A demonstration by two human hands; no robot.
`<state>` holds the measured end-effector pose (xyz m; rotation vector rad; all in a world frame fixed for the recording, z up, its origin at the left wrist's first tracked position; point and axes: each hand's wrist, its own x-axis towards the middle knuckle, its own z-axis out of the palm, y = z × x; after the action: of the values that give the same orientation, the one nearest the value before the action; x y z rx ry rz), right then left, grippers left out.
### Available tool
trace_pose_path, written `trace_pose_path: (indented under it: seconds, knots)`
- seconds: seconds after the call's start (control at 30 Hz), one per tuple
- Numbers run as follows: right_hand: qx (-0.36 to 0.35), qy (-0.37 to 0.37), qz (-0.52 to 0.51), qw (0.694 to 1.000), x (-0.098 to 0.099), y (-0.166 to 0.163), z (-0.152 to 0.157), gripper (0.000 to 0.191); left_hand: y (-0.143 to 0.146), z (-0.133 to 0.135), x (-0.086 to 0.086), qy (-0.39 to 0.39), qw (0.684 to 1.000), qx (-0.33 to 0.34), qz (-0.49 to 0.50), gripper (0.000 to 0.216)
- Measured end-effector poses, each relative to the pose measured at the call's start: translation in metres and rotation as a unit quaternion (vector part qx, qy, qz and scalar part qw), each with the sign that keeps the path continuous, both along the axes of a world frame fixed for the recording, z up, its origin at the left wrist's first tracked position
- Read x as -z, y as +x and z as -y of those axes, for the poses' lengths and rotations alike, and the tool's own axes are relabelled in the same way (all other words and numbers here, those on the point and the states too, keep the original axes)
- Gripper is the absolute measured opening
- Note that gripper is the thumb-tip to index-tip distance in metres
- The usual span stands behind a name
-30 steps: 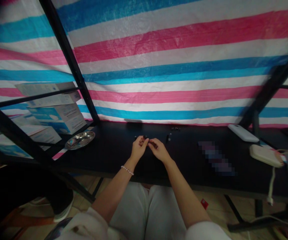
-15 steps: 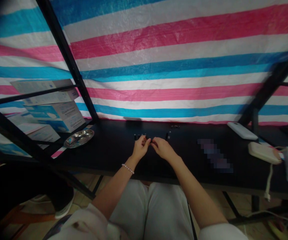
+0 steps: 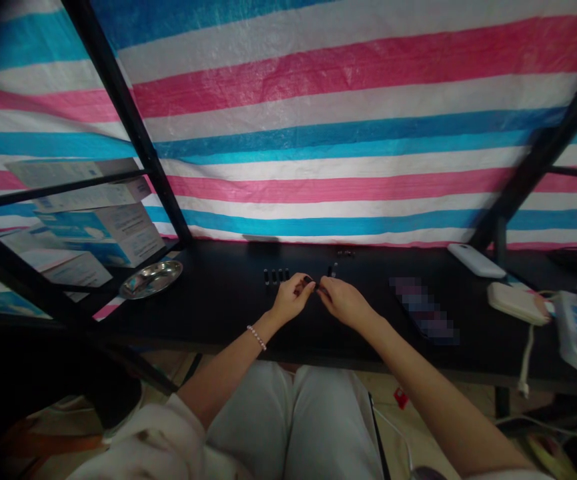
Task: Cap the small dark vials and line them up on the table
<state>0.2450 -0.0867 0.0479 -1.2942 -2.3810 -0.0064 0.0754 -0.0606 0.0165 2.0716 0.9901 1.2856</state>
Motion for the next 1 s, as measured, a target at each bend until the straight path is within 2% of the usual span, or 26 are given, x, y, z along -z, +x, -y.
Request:
trace_pose_path:
  seconds: [0.27, 0.43, 0.5, 0.57, 0.63, 0.7, 0.87, 1.0]
  knots:
    - [0.02, -0.005, 0.007, 1.0, -0.015, 0.019, -0.004, 0.012, 0.033, -0.003, -0.011, -0.043, 0.993, 0.004, 0.106, 0.027]
    - [0.104, -0.032, 0.077, 0.991, -0.018, 0.04, -0.01, 0.003, 0.041, -0.012, -0.019, -0.106, 0.977, -0.075, 0.17, 0.03]
    - [0.137, -0.028, 0.041, 0.989, -0.016, 0.05, -0.018, 0.007, 0.042, -0.019, -0.019, -0.111, 0.982, -0.089, 0.125, 0.028]
    - [0.167, -0.002, -0.078, 0.983, -0.01, 0.055, -0.029, 0.016, 0.043, -0.027, -0.015, -0.112, 0.99, -0.082, 0.028, 0.022]
    - [0.221, 0.043, -0.234, 0.946, 0.0, 0.052, -0.041, 0.025, 0.045, -0.035, -0.007, -0.125, 0.986, -0.083, -0.065, 0.016]
    - [0.242, 0.039, -0.318, 0.916, 0.014, 0.044, -0.053, 0.028, 0.049, -0.042, 0.002, -0.137, 0.978, -0.105, -0.117, 0.012]
    - [0.269, -0.014, -0.34, 0.901, 0.05, 0.027, -0.068, 0.026, 0.056, -0.053, 0.014, -0.156, 0.959, -0.14, -0.188, 0.013]
    - [0.283, -0.031, -0.307, 0.908, 0.064, 0.026, -0.068, 0.026, 0.059, -0.06, 0.014, -0.148, 0.956, -0.141, -0.211, 0.015]
